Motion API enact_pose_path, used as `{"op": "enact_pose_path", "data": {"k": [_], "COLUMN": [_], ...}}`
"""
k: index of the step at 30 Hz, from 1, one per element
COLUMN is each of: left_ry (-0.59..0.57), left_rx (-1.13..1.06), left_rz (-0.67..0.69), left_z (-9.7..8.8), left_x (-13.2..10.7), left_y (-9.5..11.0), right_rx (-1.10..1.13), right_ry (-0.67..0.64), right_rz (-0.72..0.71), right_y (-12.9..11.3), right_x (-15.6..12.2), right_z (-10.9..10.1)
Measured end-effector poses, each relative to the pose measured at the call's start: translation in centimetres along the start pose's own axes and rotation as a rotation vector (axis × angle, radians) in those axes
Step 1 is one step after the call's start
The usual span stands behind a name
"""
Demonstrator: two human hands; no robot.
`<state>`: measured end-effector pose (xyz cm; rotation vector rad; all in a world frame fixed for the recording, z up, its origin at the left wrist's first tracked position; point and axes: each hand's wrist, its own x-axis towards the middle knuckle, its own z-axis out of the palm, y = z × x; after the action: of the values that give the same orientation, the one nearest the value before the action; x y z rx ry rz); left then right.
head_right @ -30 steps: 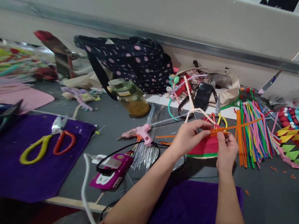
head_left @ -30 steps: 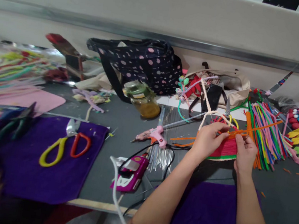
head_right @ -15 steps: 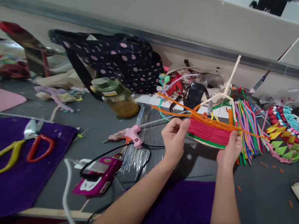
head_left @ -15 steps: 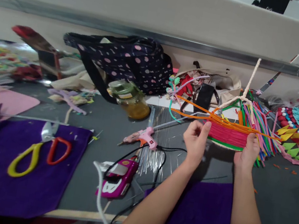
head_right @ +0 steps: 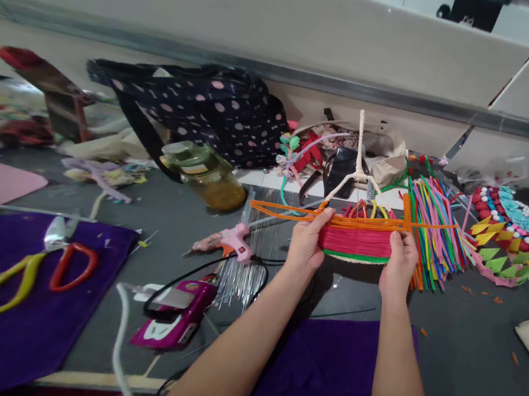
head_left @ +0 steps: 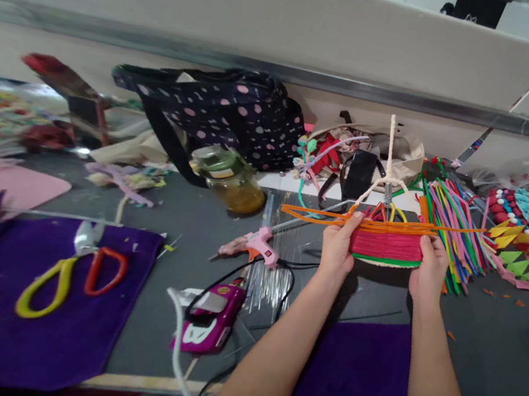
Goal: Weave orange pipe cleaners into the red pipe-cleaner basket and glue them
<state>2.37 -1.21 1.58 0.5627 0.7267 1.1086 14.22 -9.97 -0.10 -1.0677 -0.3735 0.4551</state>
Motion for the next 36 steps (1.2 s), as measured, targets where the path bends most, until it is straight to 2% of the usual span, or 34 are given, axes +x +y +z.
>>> {"op": "enact_pose_path", "data": {"k": [3, 9, 18, 36], "left_ry": [0.016, 0.013, -0.016, -0.045], "left_rx": [-0.018, -0.009, -0.016, 0.074], "left_rz": [0.020, 0.073, 0.090, 0.218], "left_z": [0.0, 0.1, 0.4, 0.5], "left_x": [0.1, 0.0, -0.3, -0.6], "left_y": [0.0, -0.2, -0.1, -0.7], "right_rx": [0.044, 0.025, -0.003, 0.024], "right_ry": [0.021, 0.077, 0.054, 0.112], "right_rz": [0.035, 0.002, -0.069, -0.059], "right_y": [-0.4, -0.9, 0.0, -0.9], "right_x": [-0.1, 0.1, 1.0, 1.1], "right_z": [0.0, -0.1, -0.9, -0.8]}}
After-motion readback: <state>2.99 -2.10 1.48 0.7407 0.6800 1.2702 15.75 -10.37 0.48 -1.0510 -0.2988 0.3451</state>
